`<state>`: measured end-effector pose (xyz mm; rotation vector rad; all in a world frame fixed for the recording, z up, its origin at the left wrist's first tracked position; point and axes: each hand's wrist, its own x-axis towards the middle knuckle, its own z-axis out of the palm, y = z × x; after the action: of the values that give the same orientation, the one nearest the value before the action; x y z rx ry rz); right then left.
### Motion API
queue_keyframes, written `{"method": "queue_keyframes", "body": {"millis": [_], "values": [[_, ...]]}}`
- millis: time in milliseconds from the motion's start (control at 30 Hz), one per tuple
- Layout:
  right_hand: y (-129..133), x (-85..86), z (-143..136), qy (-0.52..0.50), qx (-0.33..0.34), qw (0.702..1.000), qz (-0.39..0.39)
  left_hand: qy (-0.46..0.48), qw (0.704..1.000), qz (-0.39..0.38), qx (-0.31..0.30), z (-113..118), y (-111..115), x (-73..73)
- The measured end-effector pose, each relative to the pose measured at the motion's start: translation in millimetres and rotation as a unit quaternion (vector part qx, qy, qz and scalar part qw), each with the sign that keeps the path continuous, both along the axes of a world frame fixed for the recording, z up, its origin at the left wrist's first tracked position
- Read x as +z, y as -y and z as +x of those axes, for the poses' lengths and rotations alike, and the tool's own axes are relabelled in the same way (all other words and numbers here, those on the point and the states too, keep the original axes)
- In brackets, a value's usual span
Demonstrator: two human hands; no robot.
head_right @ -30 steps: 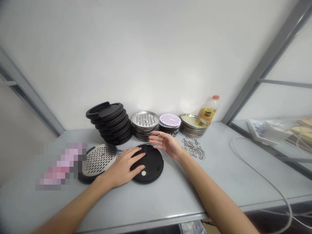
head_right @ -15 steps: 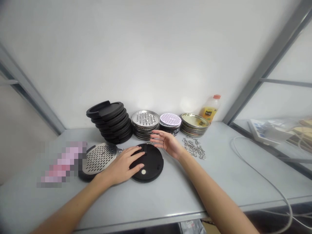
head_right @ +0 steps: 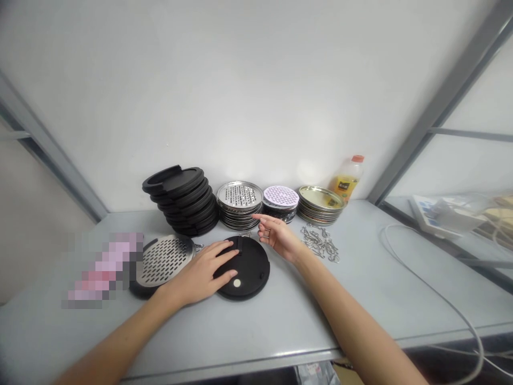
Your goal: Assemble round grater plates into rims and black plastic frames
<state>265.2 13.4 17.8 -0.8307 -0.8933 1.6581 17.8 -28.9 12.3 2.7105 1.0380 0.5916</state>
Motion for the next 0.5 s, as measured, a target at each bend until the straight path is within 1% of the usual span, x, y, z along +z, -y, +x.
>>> {"method": "queue_keyframes", "body": {"millis": [300,500], "values": [[0.7,2.0,-2.6,-0.001,-0.010,1.000,-0.003,-0.008,1.000,-0.003,0.001,-0.3,1.2,1.1],[-1.1,0.0,-1.6,0.002,-0.015,1.000,-0.001,-0.011,1.000,-0.003,0.003,0.3,1.2,1.2]]}}
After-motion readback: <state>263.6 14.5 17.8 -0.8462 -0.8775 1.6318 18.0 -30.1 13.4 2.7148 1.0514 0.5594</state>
